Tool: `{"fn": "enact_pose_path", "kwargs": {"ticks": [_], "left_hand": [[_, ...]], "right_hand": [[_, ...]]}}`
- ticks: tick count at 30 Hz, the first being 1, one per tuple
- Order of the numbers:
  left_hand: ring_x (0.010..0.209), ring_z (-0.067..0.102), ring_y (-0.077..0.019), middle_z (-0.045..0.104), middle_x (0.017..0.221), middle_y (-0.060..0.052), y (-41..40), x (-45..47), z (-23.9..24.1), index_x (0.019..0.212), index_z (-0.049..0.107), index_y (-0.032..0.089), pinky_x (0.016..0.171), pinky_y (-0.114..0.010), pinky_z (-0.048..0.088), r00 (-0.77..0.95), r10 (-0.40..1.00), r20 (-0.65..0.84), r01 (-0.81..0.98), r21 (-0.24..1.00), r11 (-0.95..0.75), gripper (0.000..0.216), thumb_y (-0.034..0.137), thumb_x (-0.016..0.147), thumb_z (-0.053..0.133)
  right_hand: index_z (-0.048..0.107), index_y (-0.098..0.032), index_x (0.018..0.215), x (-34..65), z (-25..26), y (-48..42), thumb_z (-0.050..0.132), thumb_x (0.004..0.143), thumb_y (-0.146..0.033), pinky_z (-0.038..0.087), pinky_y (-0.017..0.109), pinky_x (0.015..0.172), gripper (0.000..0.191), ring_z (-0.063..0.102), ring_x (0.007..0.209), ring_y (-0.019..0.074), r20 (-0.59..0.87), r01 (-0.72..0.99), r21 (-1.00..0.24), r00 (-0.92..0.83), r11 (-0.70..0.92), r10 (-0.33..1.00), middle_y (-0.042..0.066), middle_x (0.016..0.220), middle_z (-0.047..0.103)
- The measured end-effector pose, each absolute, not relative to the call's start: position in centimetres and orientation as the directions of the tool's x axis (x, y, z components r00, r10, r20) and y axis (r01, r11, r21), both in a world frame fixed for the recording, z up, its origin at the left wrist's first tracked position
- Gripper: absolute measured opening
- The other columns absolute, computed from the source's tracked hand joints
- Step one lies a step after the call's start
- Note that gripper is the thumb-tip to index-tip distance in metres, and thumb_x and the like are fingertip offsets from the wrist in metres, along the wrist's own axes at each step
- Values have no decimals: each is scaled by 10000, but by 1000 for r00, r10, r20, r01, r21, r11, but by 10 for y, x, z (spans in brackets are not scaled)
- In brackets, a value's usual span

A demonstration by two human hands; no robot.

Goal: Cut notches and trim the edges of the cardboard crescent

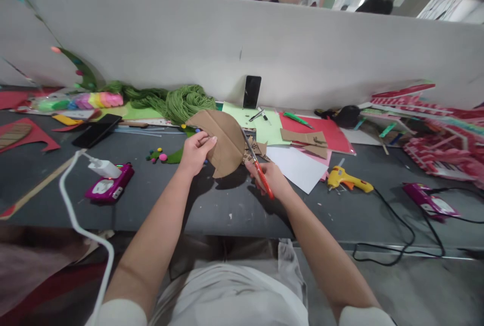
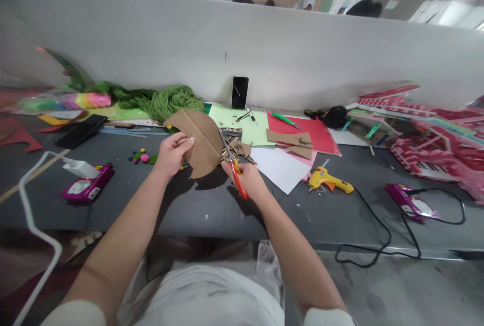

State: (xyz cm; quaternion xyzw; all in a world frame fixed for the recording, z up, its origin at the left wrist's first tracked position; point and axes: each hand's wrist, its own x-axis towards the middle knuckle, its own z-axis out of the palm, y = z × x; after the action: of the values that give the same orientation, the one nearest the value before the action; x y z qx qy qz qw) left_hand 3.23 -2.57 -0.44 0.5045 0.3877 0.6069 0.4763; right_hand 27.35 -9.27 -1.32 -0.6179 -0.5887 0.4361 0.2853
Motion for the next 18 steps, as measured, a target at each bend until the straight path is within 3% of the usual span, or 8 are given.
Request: {"fn": "enact_pose_path", "kwargs": {"ticks": [7,18], "left_hand": [[577,508,-101,547,624,36,-26,34,-4,660,559,186,526,-208,383,-37,978,205,-243,947,-208,418,415,646,909],[571,517,-105,559,628,30,-24,32,-9,687,591,184,525,-218,377,-26,974,226,-167,959,-228,384,418,675,895]], "right_hand": [[557,-195,636,272,-14,-92,555,856,-816,399,257,339,659,491,316,147,-235,473,-862,-53,-182,971,11,426,534],[531,-194,601,274,-7,-95,586,843,-808,322,247,341,663,472,315,138,-188,438,-888,-62,-143,980,7,392,499]]}}
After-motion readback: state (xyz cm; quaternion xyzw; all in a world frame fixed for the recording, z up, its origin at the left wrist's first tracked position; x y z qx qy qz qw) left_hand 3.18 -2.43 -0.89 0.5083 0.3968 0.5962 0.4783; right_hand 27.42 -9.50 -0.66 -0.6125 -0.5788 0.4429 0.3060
